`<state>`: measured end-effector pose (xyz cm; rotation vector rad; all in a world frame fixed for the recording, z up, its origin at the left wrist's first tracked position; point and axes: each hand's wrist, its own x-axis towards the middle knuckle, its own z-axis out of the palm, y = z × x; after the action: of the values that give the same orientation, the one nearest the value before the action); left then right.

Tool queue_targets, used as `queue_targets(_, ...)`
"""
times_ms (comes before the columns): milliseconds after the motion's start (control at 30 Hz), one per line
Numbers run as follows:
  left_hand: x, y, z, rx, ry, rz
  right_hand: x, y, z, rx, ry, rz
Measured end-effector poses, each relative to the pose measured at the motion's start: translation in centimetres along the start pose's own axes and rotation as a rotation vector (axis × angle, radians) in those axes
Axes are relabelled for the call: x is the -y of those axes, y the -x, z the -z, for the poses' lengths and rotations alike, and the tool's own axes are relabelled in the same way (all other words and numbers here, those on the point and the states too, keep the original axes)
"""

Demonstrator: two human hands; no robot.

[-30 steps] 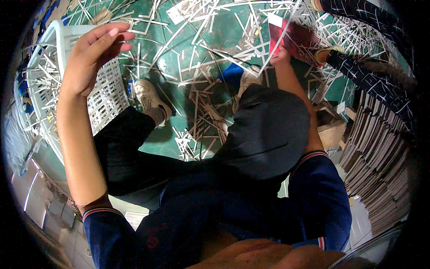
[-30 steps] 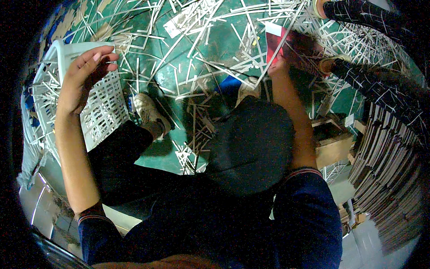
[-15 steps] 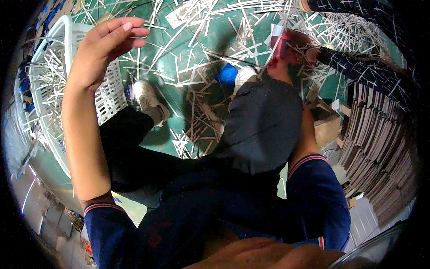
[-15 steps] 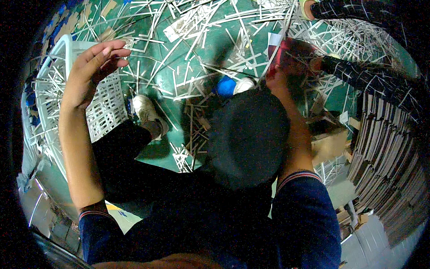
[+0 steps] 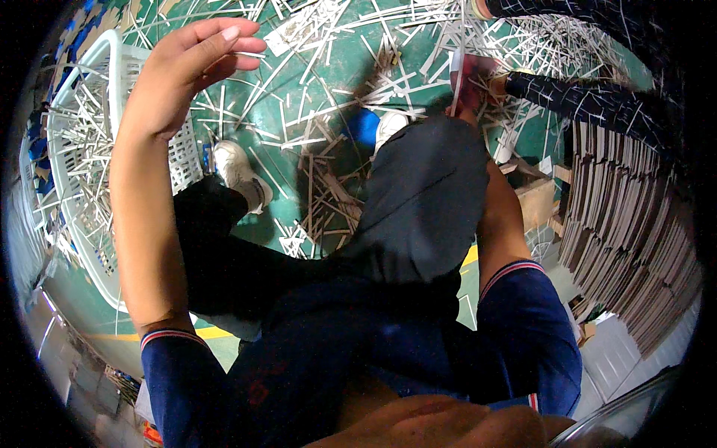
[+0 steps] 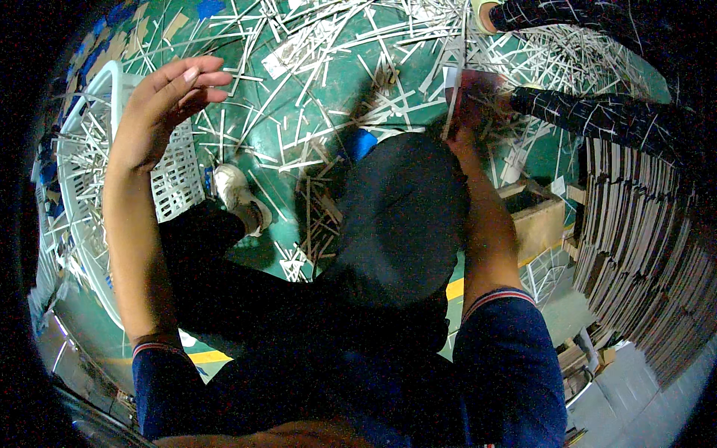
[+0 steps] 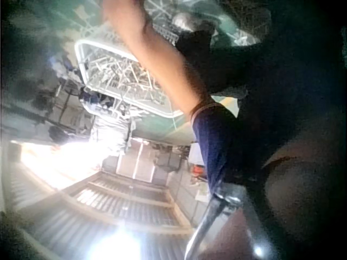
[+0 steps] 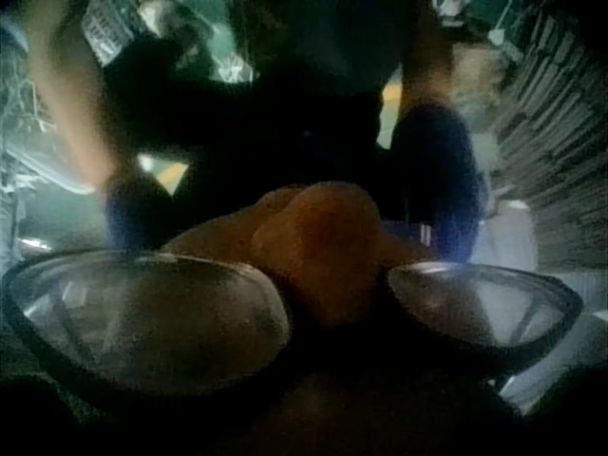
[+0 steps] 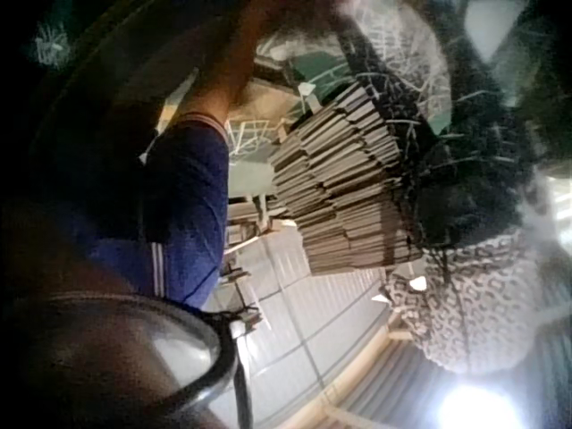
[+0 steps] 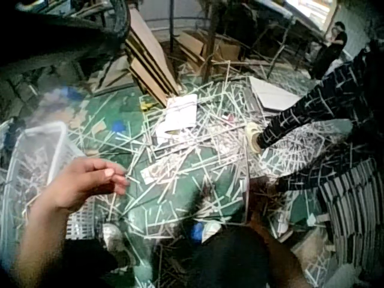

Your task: The person assembles long white strips into rectangular frames by hand while sitting on the floor. They gather a bundle of strips, bend them to form corners, and place the finished frames into a white plastic basket.

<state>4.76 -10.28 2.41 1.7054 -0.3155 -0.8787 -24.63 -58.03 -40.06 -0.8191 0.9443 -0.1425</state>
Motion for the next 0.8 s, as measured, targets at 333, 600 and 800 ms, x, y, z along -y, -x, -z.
queue_targets(333,-0.1,-0.2,-0.4,0.022,-0.02,-0.03,2.9,0.3,0.6,-0.014,0.069,0.04)
queue_targets(600,-0.3,-0.4,-0.2,0.034,-0.053,-0.045,4.2,1.0,-0.6,-0.004,0.102,0.025)
queue_targets(800,-0.4,-0.3,-0.4,0.041,-0.014,-0.01,4.2,1.8,-1.4,0.004,0.117,0.015)
